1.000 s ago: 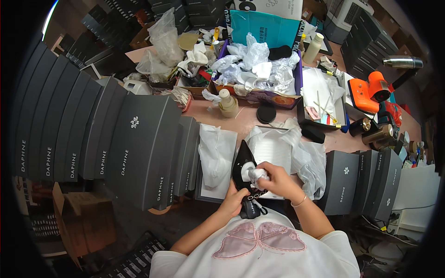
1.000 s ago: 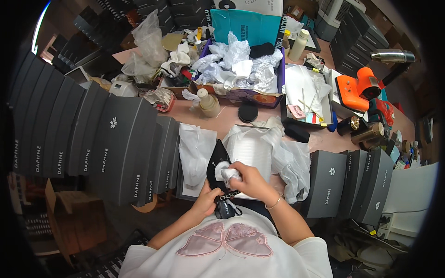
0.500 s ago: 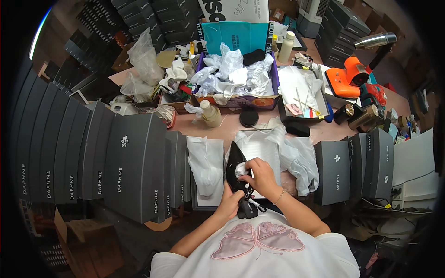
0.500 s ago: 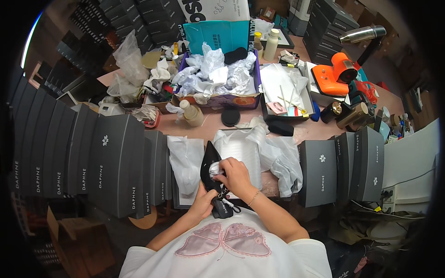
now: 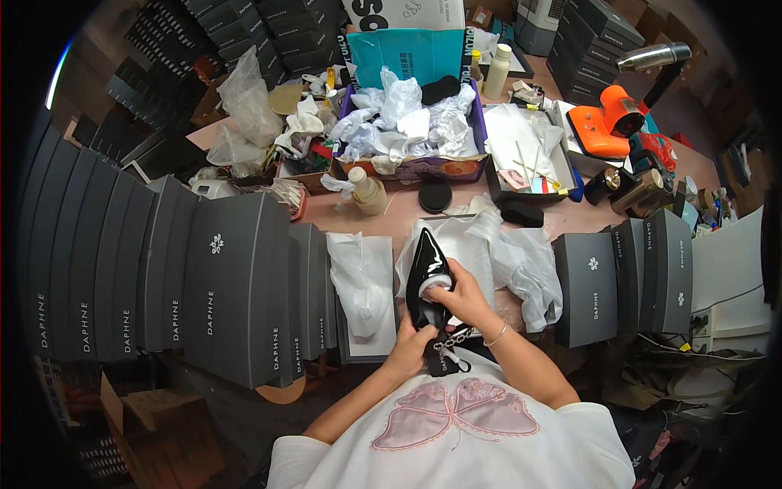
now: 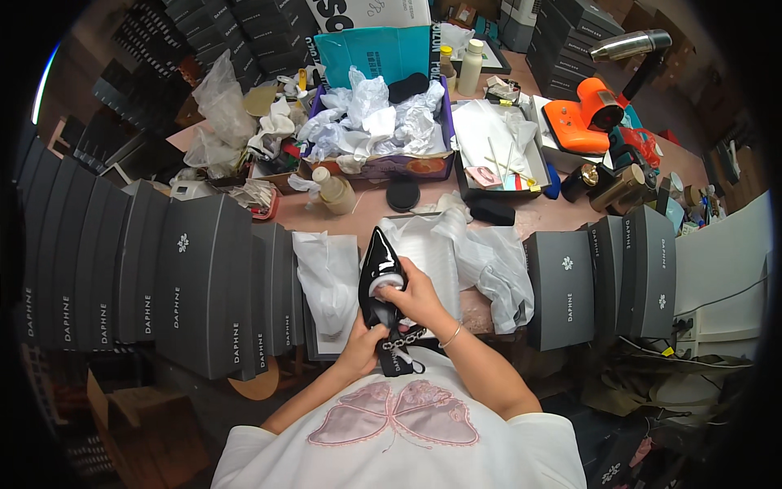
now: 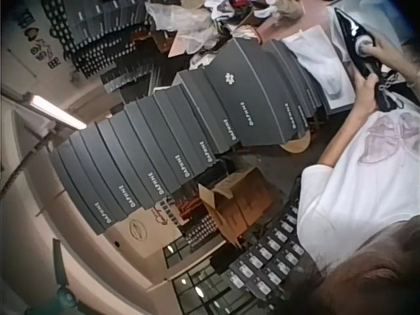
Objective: Inspecting, wrapping with tissue paper, and placing pairs of shoes into branded boxes.
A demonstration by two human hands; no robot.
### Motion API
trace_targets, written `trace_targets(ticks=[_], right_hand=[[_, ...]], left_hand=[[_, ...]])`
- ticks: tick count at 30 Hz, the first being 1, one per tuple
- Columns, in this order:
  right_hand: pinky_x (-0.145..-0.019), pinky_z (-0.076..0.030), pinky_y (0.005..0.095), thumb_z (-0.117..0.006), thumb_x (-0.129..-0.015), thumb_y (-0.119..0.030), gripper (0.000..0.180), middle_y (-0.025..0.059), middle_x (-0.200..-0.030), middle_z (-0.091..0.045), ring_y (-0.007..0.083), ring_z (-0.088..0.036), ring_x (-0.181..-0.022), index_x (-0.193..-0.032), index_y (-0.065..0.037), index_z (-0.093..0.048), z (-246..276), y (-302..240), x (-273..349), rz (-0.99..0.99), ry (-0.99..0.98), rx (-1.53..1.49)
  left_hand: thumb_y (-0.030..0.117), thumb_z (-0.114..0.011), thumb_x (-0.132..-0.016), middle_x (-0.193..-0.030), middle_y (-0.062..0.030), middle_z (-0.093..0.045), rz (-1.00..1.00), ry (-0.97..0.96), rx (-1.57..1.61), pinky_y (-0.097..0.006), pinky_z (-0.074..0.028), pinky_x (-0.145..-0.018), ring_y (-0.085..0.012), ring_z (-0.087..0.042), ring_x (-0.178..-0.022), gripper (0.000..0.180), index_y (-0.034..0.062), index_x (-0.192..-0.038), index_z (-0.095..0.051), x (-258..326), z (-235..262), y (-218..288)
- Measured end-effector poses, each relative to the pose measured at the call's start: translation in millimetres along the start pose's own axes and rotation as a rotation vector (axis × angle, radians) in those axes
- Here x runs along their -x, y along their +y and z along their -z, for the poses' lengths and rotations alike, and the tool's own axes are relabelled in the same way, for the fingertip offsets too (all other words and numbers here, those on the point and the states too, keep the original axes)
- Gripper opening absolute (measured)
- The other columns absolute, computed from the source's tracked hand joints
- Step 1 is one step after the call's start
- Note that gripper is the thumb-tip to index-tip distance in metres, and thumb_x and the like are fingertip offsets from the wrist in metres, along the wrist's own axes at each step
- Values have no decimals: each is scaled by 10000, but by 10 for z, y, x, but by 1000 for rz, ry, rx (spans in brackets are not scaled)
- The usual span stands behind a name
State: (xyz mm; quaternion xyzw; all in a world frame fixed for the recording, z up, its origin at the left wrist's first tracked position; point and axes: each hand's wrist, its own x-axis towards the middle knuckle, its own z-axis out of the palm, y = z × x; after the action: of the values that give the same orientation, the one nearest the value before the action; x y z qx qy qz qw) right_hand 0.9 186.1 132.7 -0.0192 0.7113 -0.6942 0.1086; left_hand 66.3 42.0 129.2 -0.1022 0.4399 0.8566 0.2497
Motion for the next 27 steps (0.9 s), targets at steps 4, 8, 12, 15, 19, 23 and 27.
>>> trace_targets(ticks=[4, 8, 12, 15, 19, 23, 27], right_hand=[[-868, -481, 317, -743, -784, -170, 737, 161, -1204, -567, 215, -577, -1035, -1388, 1, -358, 134, -96, -107, 79, -158, -91], [-897, -478, 347, -759, -790, -184, 836, 147, -1368, -439, 226, -523, -1160, -1460, -54, -278, 341, -301, 272, 30, -285, -52], [-813, -505, 304, -816, -733, -249, 761, 98, -1223, -535, 174, -586, -985, -1361, -64, -427, 17, -314, 700, -14, -402, 3], [-788, -499, 291, -813, -735, -234, 691, 91, -1142, -544, 165, -584, -929, -1305, -51, -468, -102, -288, 730, 50, -355, 47], [-780, -489, 286, -809, -733, -212, 668, 90, -1134, -534, 161, -580, -905, -1286, -44, -474, -120, -368, 747, 72, -383, 118], [-783, -486, 286, -802, -736, -200, 668, 87, -1152, -521, 163, -580, -910, -1289, -42, -463, -194, -362, 780, 54, -389, 117], [-781, -484, 278, -787, -747, -176, 671, 84, -1150, -513, 164, -577, -910, -1299, -40, -430, -359, -313, 807, 97, -337, 29]], left_hand=[[102, -597, -913, -1151, -112, -544, -136, 253, 128, -307, -550, -790, -174, -613, -969, 456, 41, -1307, -375, -262, -43, 71], [207, -609, -906, -1029, -134, -589, 227, 5, 743, -296, -556, -661, -205, -614, -818, 470, 64, -1319, -437, -441, 654, 147], [159, -674, -845, -1034, -155, -562, 320, -336, 954, -269, -531, -614, -194, -535, -752, 650, 82, -1406, -355, -577, 640, 223], [141, -662, -848, -1031, -177, -556, 342, -631, 1041, -285, -523, -625, -198, -524, -757, 698, 90, -1440, -296, -576, 534, 272], [117, -568, -902, -1038, -180, -514, 357, -555, 1006, -311, -530, -643, -215, -536, -777, 684, 78, -1477, -200, -576, 595, 278], [102, -553, -909, -1032, -179, -517, 291, -575, 933, -310, -533, -630, -220, -551, -781, 662, 76, -1474, -209, -500, 566, 380], [146, -601, -902, -1046, -175, -521, 249, -572, 824, -298, -533, -626, -203, -552, -769, 698, 64, -1470, -203, -482, 648, 461]])
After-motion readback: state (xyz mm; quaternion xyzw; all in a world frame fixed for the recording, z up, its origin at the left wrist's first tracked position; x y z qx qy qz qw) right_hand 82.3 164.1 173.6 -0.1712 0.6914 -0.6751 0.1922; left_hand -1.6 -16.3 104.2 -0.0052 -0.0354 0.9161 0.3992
